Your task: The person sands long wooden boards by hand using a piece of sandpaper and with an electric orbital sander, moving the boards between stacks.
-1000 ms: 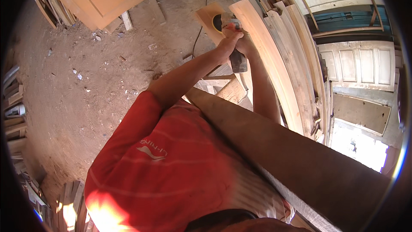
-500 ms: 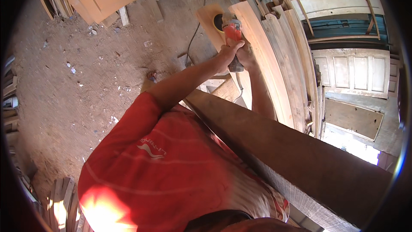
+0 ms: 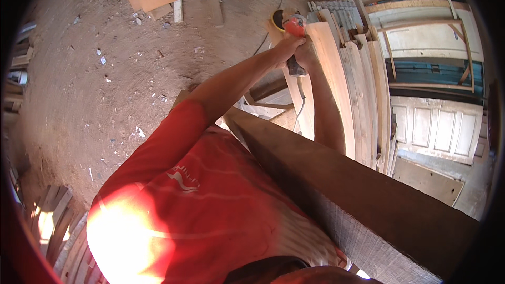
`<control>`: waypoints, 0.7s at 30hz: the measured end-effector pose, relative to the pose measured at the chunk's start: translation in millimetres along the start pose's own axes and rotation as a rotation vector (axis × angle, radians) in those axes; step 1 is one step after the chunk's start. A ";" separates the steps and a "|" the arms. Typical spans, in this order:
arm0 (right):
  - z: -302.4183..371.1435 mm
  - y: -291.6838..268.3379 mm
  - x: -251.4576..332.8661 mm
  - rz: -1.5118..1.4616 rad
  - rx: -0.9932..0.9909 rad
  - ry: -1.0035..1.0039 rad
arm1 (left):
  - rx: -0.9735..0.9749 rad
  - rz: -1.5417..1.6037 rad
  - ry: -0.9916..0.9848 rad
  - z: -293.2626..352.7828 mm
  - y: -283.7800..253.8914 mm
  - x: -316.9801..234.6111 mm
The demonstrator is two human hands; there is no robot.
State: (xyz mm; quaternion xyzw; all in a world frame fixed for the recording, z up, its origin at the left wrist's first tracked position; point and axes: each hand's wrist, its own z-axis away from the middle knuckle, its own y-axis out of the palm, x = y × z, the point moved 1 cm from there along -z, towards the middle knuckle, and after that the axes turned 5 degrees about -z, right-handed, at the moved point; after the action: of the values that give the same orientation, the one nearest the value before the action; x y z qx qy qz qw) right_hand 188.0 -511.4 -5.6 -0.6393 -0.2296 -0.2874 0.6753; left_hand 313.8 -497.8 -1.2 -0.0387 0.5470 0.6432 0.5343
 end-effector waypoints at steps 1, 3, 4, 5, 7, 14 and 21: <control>0.1 1.4 -3.3 0.020 -0.034 0.015 | 0.018 -0.021 -0.049 0.1 0.3 -3.4; -0.8 7.7 -9.7 -0.071 -0.057 0.035 | 0.043 -0.073 -0.115 -2.3 -2.7 -8.6; -3.2 5.7 -16.6 -0.110 -0.080 0.045 | 0.066 -0.112 -0.133 -9.5 -2.4 -5.2; -6.6 2.4 -31.5 -0.113 -0.098 0.041 | 0.094 -0.151 -0.159 -14.5 0.9 -2.2; -6.8 -0.6 -51.4 -0.106 -0.145 0.028 | 0.108 -0.161 -0.148 -12.5 7.2 -2.3; -4.9 -7.1 -47.6 -0.142 -0.117 0.088 | 0.102 -0.284 -0.241 -21.8 12.9 -8.1; -20.6 -0.2 -51.9 -0.208 -0.086 0.082 | 0.146 -0.291 -0.201 -25.5 2.9 -13.0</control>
State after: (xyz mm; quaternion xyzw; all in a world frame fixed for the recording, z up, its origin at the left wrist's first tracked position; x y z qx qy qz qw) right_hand 148.8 -527.0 -42.2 -0.6281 -0.2543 -0.3912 0.6227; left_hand 303.6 -524.7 -1.2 -0.0141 0.5246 0.5186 0.6750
